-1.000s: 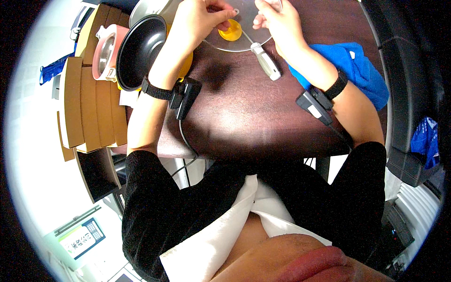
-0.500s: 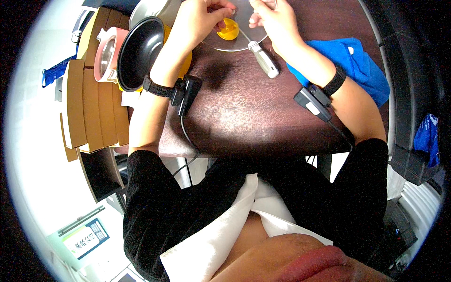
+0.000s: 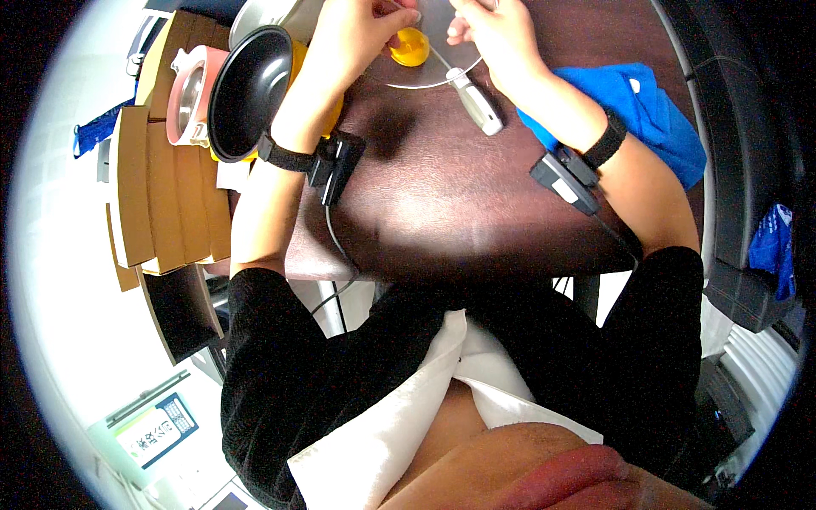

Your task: The person assembles a pot lid by attaching a yellow plastic knob to a glass lid using a screwdriver. They wipe the knob with a blue cloth, align the parts, and tighten the screw to secure the knob.

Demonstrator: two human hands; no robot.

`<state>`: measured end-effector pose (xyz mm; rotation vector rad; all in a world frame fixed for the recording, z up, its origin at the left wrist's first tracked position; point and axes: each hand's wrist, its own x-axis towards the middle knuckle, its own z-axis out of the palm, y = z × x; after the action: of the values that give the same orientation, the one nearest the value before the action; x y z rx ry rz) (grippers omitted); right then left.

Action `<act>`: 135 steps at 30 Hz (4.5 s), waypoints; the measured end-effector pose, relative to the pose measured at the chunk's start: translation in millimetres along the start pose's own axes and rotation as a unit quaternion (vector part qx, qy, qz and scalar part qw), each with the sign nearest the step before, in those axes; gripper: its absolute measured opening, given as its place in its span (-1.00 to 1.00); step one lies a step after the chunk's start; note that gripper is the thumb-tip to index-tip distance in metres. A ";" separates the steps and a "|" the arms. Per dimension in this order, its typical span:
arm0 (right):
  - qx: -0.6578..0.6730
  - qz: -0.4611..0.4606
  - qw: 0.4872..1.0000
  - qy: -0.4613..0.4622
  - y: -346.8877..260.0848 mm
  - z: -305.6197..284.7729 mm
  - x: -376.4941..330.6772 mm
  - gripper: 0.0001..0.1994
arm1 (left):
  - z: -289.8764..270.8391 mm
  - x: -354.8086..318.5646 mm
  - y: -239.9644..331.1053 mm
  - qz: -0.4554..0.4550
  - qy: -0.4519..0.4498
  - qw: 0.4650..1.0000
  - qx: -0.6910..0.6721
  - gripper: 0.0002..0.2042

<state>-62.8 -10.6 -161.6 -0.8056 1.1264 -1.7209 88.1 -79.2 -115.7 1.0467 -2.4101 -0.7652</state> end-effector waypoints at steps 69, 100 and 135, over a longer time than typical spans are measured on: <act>0.068 0.091 0.989 -0.097 10.8 -11.2 16.0 -0.87 | 39.0 -27.0 -57.7 -0.079 -0.053 0.716 -0.692 -0.61; -0.548 -0.468 0.681 -0.129 -0.9 -0.9 14.2 -0.85 | 31.5 -29.3 -50.7 -0.068 -0.094 0.614 -0.781 -0.48; -0.514 -0.385 0.756 -0.128 -8.2 16.1 -12.3 -0.88 | 20.6 -65.4 3.0 0.013 0.084 0.904 -0.419 -0.49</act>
<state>-46.9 -3.3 -148.5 -2.3877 1.6707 -1.3618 116.8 -21.4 -138.9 0.6698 -1.6411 -1.4433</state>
